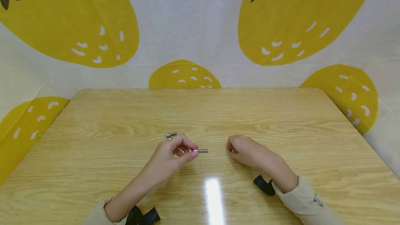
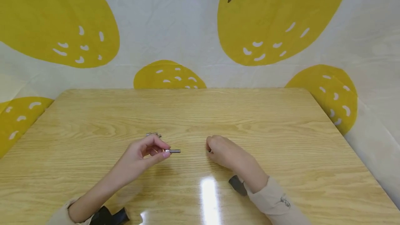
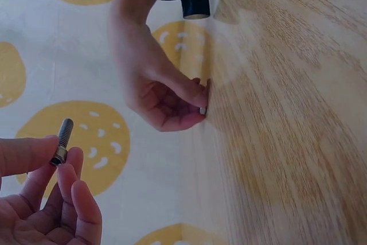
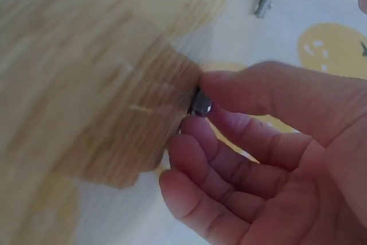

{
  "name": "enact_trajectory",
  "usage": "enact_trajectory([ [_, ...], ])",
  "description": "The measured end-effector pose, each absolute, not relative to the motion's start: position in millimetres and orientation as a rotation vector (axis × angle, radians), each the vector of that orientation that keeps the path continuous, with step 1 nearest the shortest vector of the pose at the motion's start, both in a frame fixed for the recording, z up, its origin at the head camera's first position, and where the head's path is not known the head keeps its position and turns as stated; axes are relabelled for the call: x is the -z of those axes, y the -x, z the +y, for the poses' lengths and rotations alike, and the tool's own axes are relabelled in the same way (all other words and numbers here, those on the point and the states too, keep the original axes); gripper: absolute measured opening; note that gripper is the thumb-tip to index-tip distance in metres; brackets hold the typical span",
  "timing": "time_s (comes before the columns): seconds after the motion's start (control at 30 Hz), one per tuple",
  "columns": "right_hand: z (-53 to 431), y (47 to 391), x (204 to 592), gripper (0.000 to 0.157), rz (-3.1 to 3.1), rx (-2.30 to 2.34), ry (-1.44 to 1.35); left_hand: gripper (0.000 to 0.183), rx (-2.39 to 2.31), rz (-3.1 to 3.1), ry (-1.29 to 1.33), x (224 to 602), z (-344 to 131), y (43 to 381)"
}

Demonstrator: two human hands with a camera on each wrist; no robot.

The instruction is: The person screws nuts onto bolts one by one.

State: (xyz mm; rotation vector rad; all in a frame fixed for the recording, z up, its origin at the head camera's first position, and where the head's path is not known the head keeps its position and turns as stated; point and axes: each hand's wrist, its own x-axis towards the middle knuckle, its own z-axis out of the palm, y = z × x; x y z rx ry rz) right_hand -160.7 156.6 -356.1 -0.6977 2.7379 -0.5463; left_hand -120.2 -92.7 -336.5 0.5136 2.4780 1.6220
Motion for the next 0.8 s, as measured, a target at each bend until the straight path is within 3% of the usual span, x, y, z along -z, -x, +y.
enact_trajectory([
  [0.37, 161, 161, 361, 0.02, 2.739, 0.503, 0.791, 0.011, -1.661, 2.488, -0.561, 332, -87, 121],
  [0.6, 164, 159, 347, 0.011, 2.749, 0.62, 0.809, 0.009, -1.664, 2.511, -0.623, 325, -83, 122],
  [0.8, 166, 147, 320, 0.011, 2.814, 0.919, 1.008, 0.009, -1.676, 2.513, -0.658, 318, -80, 122],
])
